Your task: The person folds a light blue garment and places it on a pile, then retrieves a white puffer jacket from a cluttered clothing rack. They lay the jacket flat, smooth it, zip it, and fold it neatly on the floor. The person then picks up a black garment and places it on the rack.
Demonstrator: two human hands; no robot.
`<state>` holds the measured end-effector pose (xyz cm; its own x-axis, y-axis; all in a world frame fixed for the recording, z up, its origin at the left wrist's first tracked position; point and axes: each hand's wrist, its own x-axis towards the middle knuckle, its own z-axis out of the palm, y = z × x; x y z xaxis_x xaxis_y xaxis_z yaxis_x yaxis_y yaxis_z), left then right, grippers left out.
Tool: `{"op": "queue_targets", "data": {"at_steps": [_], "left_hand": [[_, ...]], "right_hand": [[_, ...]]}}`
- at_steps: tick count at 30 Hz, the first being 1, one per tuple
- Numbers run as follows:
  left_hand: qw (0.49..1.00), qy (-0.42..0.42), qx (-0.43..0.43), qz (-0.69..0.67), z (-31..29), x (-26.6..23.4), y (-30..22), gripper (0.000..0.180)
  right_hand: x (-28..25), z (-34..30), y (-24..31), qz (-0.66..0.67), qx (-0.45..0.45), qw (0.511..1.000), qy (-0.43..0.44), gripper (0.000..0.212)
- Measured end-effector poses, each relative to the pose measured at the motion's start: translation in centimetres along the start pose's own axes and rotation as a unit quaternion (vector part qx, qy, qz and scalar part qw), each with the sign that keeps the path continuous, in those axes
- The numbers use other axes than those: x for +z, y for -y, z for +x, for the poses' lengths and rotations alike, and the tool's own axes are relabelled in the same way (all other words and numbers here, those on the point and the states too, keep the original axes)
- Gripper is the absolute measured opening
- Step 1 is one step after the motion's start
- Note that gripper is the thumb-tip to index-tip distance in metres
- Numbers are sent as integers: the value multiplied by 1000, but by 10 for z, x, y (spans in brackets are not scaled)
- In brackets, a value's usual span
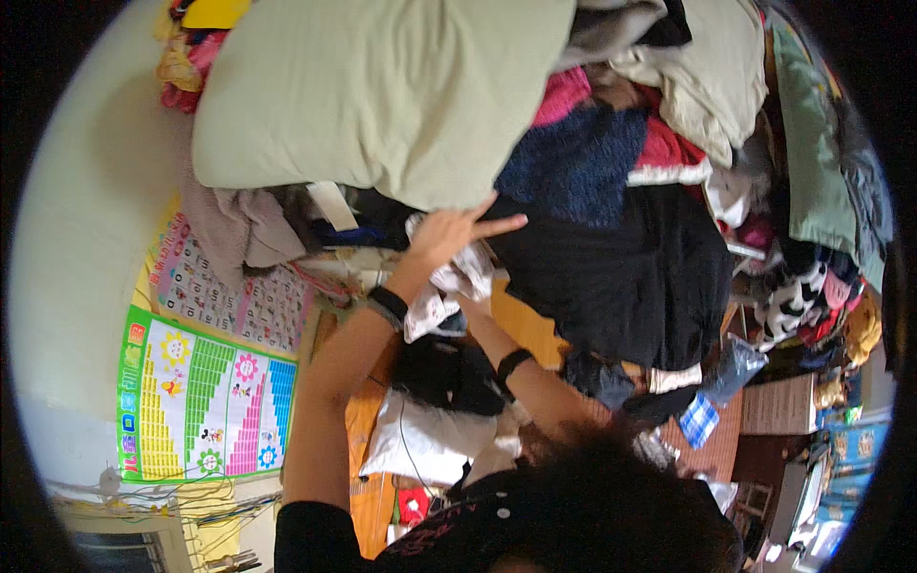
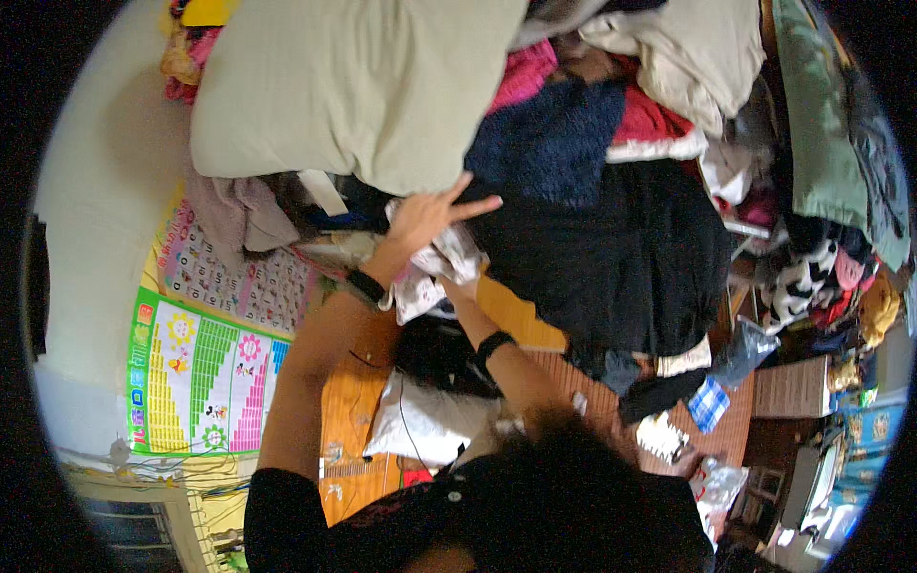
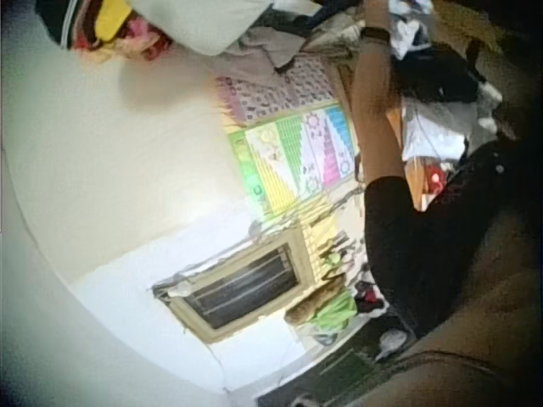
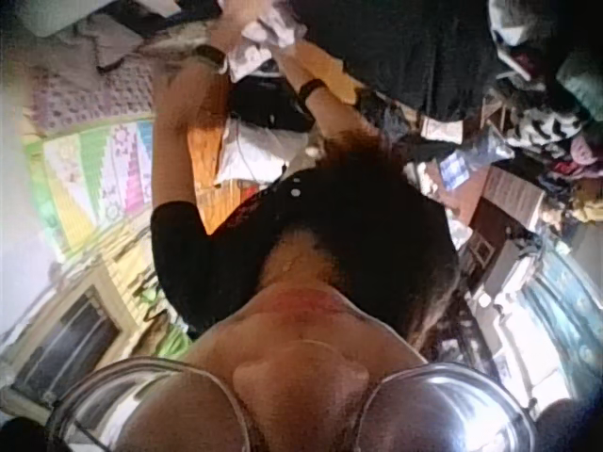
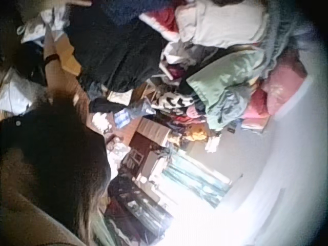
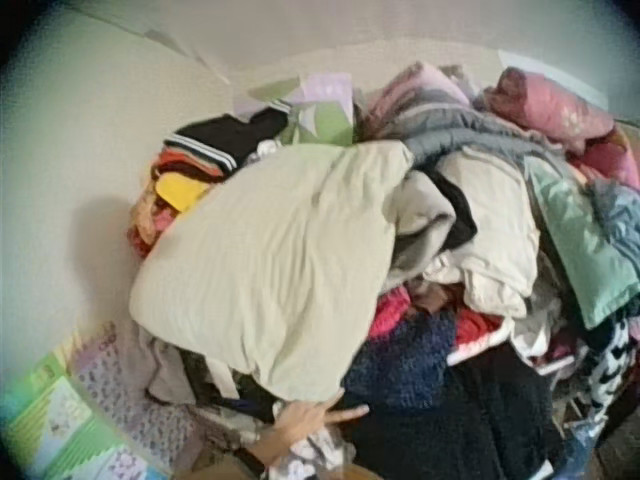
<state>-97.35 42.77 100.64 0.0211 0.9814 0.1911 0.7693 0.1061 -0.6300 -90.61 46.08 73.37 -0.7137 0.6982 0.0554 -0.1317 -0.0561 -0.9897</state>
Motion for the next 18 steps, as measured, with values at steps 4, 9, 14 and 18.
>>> {"op": "queue_targets", "data": {"at_steps": [4,9,14,18], "left_hand": [[975,-105,-13,-193,-16,-36,-2,95],[831,-242,-202,-459,-117,-53,-32,39],[473,70,-486,-732,-226,-28,-136,71],[81,21,-421,-903,-263,-36,-245,87]], "right_hand": [[-2,14,-18,163,-80,982,59,57],[-98,-59,101,161,158,939,258,52],[-129,-131,211,75,361,878,306,63],[-146,-161,235,112,402,866,275,65]]}}
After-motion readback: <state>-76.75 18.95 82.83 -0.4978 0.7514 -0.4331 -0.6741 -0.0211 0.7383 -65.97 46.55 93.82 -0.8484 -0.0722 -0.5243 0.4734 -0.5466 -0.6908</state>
